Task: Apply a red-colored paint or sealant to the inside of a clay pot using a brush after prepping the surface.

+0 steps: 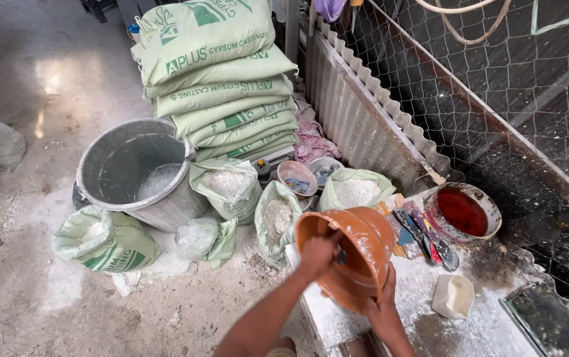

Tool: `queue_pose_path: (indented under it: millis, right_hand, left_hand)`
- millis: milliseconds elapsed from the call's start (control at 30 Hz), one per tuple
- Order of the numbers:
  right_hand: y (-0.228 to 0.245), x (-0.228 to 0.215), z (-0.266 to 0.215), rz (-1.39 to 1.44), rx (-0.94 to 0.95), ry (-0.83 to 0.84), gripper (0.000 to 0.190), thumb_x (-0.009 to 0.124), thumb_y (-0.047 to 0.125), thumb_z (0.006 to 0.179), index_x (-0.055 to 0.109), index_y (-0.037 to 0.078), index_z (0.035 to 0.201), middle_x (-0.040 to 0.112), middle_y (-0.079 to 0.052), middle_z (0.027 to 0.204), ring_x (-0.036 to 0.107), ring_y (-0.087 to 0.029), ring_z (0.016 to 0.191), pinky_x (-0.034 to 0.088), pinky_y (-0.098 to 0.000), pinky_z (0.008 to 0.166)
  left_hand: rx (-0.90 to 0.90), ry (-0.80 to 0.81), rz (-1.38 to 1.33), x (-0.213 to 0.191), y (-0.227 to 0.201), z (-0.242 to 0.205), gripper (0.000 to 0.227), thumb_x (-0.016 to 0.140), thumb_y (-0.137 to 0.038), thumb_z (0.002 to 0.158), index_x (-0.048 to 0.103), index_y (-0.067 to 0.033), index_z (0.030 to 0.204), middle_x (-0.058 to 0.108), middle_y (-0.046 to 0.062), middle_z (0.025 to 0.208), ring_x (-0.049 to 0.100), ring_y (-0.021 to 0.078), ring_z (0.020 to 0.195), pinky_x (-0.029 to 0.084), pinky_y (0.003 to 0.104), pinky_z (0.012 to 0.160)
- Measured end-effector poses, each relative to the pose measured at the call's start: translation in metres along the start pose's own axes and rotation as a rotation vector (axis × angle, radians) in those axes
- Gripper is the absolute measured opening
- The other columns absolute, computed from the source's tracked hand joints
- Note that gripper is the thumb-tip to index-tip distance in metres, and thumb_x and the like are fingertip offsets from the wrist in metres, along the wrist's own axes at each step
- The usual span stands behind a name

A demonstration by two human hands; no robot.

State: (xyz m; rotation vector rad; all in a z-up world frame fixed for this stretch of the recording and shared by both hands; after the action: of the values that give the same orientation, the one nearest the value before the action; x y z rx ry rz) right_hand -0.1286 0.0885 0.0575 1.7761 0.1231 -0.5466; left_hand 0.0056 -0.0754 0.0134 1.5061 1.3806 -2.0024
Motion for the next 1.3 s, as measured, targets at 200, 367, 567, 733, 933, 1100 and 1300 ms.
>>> queue_pose_path:
  millis: [200,367,567,733,933,1100,1300]
  right_hand:
    - [-0.025,0.001,0.014,-0.069,-0.035,0.017,0.108,0.046,-0.013,0.079,-0.019,0.020,0.159,0.002,-0.019,0.168,0.014,-0.032,0.154,0.017,-0.0386,0.122]
    - [-0.025,0.002,0.004,0.077,-0.097,0.041,0.106,0.038,-0.017,0.075,-0.016,0.018,0.159,0.013,-0.017,0.166,0.022,-0.029,0.154,0.020,-0.0384,0.122]
    - [-0.023,0.009,0.003,0.124,-0.064,-0.030,0.108,0.041,-0.017,0.077,-0.013,0.021,0.163,0.012,-0.017,0.166,0.025,-0.030,0.151,0.026,-0.0394,0.119]
    - [-0.035,-0.002,0.006,0.085,0.008,0.062,0.106,0.040,-0.015,0.081,-0.020,0.026,0.160,0.023,-0.016,0.164,0.030,-0.028,0.151,0.027,-0.0380,0.119]
    - [-0.063,0.023,0.005,0.229,-0.136,-0.076,0.109,0.040,-0.016,0.074,-0.019,0.022,0.157,0.018,-0.018,0.165,0.028,-0.029,0.149,0.028,-0.0393,0.115]
    - [-0.077,0.007,0.010,0.126,-0.096,0.004,0.106,0.044,-0.006,0.083,-0.025,0.019,0.159,0.021,-0.021,0.163,0.032,-0.030,0.148,0.030,-0.0410,0.117]
    - [0.012,-0.045,0.007,-0.219,0.159,0.141,0.099,0.066,0.025,0.093,-0.008,0.016,0.159,0.039,-0.022,0.158,0.050,-0.032,0.143,0.040,-0.0389,0.117]
  left_hand:
    - [0.145,-0.219,-0.503,-0.005,-0.037,-0.055,0.035,0.067,-0.018,0.086,0.073,-0.0101,0.120,0.074,0.019,0.093,0.072,0.0388,0.080,0.060,0.047,0.073]
    - [0.297,-0.131,-0.107,-0.055,0.011,-0.035,0.034,0.074,-0.018,0.080,0.073,-0.0132,0.114,0.076,0.016,0.093,0.074,0.0355,0.082,0.060,0.047,0.072]
    - [-0.193,-0.202,-0.521,-0.010,-0.010,-0.082,0.045,0.071,-0.013,0.084,0.067,-0.0112,0.129,0.073,0.017,0.108,0.073,0.0304,0.084,0.061,0.042,0.072]
    - [0.201,-0.201,-0.727,0.028,0.009,-0.064,0.030,0.075,-0.026,0.090,0.068,-0.0054,0.111,0.075,0.015,0.102,0.074,0.0253,0.090,0.063,0.040,0.082]
    - [-0.069,-0.110,-0.086,-0.081,0.006,-0.068,0.030,0.062,-0.026,0.098,0.059,-0.0178,0.127,0.065,0.014,0.116,0.071,0.0361,0.085,0.058,0.050,0.073]
    - [0.085,-0.264,-0.425,-0.035,-0.045,-0.103,0.032,0.065,-0.018,0.091,0.065,-0.0168,0.122,0.072,0.013,0.106,0.073,0.0331,0.090,0.061,0.044,0.080]
    - [0.047,0.030,-0.561,0.009,-0.018,-0.074,0.034,0.063,-0.029,0.094,0.064,-0.0114,0.124,0.073,0.017,0.106,0.073,0.0347,0.093,0.060,0.044,0.086]
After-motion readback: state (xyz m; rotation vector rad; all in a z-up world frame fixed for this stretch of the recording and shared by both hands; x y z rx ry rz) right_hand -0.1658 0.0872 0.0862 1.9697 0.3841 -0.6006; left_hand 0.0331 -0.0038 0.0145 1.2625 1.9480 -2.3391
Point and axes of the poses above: each hand's wrist, its own z-axis towards the middle knuckle, its own x-axis out of the palm, y = z × x, the point moved 6 cm from there along z, towards the middle knuckle
